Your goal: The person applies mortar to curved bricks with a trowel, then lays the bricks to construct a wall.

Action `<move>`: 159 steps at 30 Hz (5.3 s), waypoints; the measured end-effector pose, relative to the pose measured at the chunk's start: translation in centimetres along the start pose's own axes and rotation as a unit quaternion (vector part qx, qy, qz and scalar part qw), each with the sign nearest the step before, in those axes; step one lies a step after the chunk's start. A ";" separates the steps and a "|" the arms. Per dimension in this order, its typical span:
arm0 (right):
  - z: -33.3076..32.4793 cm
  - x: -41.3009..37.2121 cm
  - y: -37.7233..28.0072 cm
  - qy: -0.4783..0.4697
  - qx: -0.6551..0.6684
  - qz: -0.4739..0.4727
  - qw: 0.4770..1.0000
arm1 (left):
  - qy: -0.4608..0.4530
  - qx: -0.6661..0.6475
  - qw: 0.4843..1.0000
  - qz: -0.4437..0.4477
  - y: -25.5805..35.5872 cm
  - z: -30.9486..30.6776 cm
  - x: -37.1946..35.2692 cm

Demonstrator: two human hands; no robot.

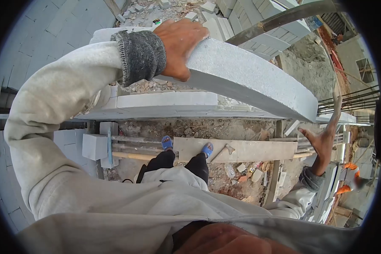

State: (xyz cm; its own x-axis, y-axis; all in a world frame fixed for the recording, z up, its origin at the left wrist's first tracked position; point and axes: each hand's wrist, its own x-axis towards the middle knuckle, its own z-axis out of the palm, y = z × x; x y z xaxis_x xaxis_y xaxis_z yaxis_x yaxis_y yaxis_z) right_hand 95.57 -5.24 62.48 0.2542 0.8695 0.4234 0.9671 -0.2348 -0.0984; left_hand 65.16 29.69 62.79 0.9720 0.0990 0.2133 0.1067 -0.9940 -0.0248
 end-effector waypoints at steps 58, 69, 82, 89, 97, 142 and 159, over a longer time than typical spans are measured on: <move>54.7 10.6 -12.0 -0.450 0.016 -0.175 0.876 | -0.299 -0.170 0.918 -0.196 -18.2 42.5 -18.4; 55.2 7.8 -11.3 -0.359 0.011 -0.220 0.907 | -0.307 -0.125 0.932 -0.148 -19.5 43.9 -21.6; 53.1 -41.3 -14.9 -0.343 0.221 0.538 0.737 | 0.021 -0.233 0.934 -0.269 -15.2 46.4 -24.2; 78.7 -63.2 -3.2 -0.307 0.179 0.711 0.607 | 0.050 -0.116 0.811 -0.572 -16.7 47.7 -32.8; 90.6 -72.5 0.4 -0.363 0.036 0.705 0.608 | 0.064 -0.174 0.670 -0.719 -15.0 49.3 -32.2; 51.5 1.9 -43.5 -0.384 0.223 -0.055 0.894 | 0.087 -0.020 0.846 -0.526 -14.0 42.6 -40.7; 45.0 -5.5 -34.6 -0.382 0.322 -0.020 0.866 | 0.037 0.014 0.857 -0.514 -13.5 42.2 -40.1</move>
State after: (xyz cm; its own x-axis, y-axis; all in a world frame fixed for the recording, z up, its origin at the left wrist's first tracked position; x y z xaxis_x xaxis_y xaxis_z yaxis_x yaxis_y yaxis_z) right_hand 61.30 17.71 23.02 -0.0825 0.9631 -0.2561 0.7209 -0.1198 -0.6826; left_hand 33.60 41.17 13.33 0.3448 0.9175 0.1983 0.9045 -0.3812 0.1912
